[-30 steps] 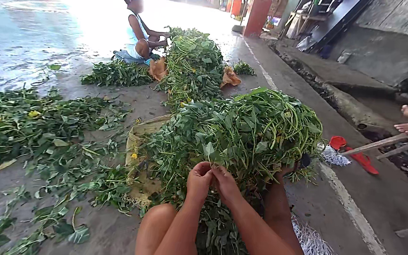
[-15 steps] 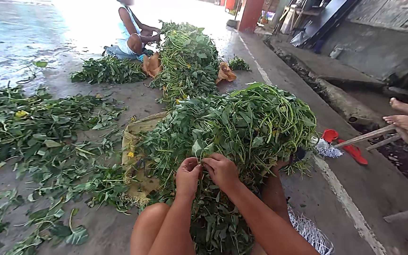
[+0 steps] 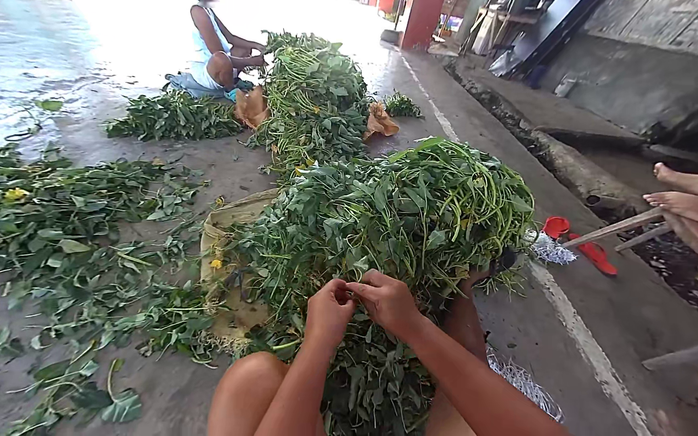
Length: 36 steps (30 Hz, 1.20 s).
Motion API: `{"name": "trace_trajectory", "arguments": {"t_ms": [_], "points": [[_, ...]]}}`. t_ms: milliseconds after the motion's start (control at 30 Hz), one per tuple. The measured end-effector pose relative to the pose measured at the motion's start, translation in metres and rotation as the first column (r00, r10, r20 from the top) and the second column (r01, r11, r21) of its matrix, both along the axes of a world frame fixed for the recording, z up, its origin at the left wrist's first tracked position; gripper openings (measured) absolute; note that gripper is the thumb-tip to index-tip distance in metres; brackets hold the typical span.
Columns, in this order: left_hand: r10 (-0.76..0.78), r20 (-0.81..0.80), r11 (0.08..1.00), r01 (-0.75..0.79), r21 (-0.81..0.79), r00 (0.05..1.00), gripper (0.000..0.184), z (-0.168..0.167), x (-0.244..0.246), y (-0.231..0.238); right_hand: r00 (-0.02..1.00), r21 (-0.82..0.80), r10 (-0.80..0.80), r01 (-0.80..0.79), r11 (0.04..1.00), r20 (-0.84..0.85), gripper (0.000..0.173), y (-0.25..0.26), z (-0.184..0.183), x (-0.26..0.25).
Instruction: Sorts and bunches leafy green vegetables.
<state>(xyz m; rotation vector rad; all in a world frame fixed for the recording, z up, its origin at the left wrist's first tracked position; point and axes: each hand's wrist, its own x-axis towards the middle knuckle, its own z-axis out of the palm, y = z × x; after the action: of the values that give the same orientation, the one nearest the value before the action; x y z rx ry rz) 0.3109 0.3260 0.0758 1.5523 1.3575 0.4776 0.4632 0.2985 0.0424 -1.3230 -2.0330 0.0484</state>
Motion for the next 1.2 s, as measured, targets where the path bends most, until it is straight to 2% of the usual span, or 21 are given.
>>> {"name": "trace_trajectory", "arguments": {"t_ms": [167,233,267,300,333,400,433,467,533,567,600,667,767,933,967,1033,1100,1200], "points": [[-0.026,-0.072,0.998,0.022,-0.052,0.997,0.032,-0.002,0.002,0.002,0.961,0.112,0.163,-0.191,0.975,0.225,0.012,0.015,-0.014,0.014],[-0.114,-0.136,0.989,0.099,-0.110,0.984,0.030,-0.003,0.001,0.004,0.968,0.096,0.163,-0.184,0.978,0.192,0.009,0.013,-0.020,0.012],[-0.163,-0.164,0.980,0.140,-0.141,0.973,0.028,-0.004,0.001,0.005,0.989,0.018,0.112,-0.115,0.993,0.097,0.009,0.009,-0.018,0.009],[-0.202,-0.187,0.971,0.171,-0.169,0.961,0.027,-0.003,0.001,0.005,0.999,-0.118,-0.004,-0.001,0.993,-0.039,0.010,0.004,-0.009,0.006],[-0.218,-0.198,0.965,0.182,-0.186,0.956,0.027,-0.003,0.000,0.005,0.966,-0.245,-0.175,0.127,0.961,-0.189,0.013,0.002,0.004,0.008],[-0.156,-0.155,0.975,0.128,-0.180,0.975,0.028,-0.007,-0.003,0.006,0.759,-0.409,-0.504,0.340,0.847,-0.412,0.022,0.015,0.024,0.030],[-0.087,-0.102,0.983,0.069,-0.169,0.991,0.028,-0.009,-0.006,0.007,0.676,-0.450,-0.614,0.436,0.779,-0.408,0.027,0.027,0.026,0.049],[0.000,-0.036,0.987,-0.006,-0.160,0.999,0.029,-0.011,-0.008,0.008,0.651,-0.489,-0.689,0.510,0.708,-0.318,0.032,0.039,0.021,0.069],[0.186,0.118,0.973,-0.166,-0.158,0.975,0.027,-0.013,-0.012,0.008,0.689,-0.638,-0.724,0.573,0.515,0.035,0.040,0.059,0.012,0.101],[0.273,0.203,0.956,-0.241,-0.170,0.940,0.026,-0.013,-0.012,0.009,0.697,-0.693,-0.701,0.580,0.429,0.151,0.041,0.066,0.013,0.110],[0.356,0.287,0.930,-0.309,-0.198,0.889,0.024,-0.012,-0.012,0.009,0.694,-0.707,-0.699,0.582,0.403,0.173,0.040,0.070,0.016,0.115],[0.496,0.426,0.867,-0.402,-0.295,0.756,0.020,-0.010,-0.011,0.009,0.692,-0.630,-0.716,0.599,0.495,0.095,0.035,0.065,0.032,0.114],[0.605,0.545,0.796,-0.443,-0.412,0.581,0.023,-0.006,-0.008,0.012,0.781,-0.456,-0.624,0.564,0.689,0.024,0.035,0.048,0.049,0.082],[0.677,0.624,0.732,-0.449,-0.512,0.392,0.020,-0.008,0.007,0.019,0.932,-0.588,-0.357,0.319,0.743,0.054,0.046,0.017,0.033,-0.018],[0.684,0.621,0.725,-0.453,-0.519,0.382,0.022,-0.009,0.008,0.020,0.955,-0.588,-0.292,0.267,0.763,0.056,0.045,0.012,0.023,-0.035],[0.676,0.603,0.735,-0.456,-0.502,0.423,0.030,-0.011,0.008,0.021,0.976,-0.560,-0.217,0.188,0.807,0.015,0.042,0.004,0.006,-0.060],[0.678,0.575,0.733,-0.476,-0.485,0.458,0.029,-0.010,0.007,0.022,0.977,-0.590,-0.203,0.131,0.797,-0.058,0.042,0.000,0.004,-0.066],[0.721,0.583,0.670,-0.594,-0.446,0.376,0.024,-0.014,-0.008,0.029,0.980,-0.629,-0.133,0.009,0.778,-0.151,0.043,-0.018,-0.006,-0.063]]}}
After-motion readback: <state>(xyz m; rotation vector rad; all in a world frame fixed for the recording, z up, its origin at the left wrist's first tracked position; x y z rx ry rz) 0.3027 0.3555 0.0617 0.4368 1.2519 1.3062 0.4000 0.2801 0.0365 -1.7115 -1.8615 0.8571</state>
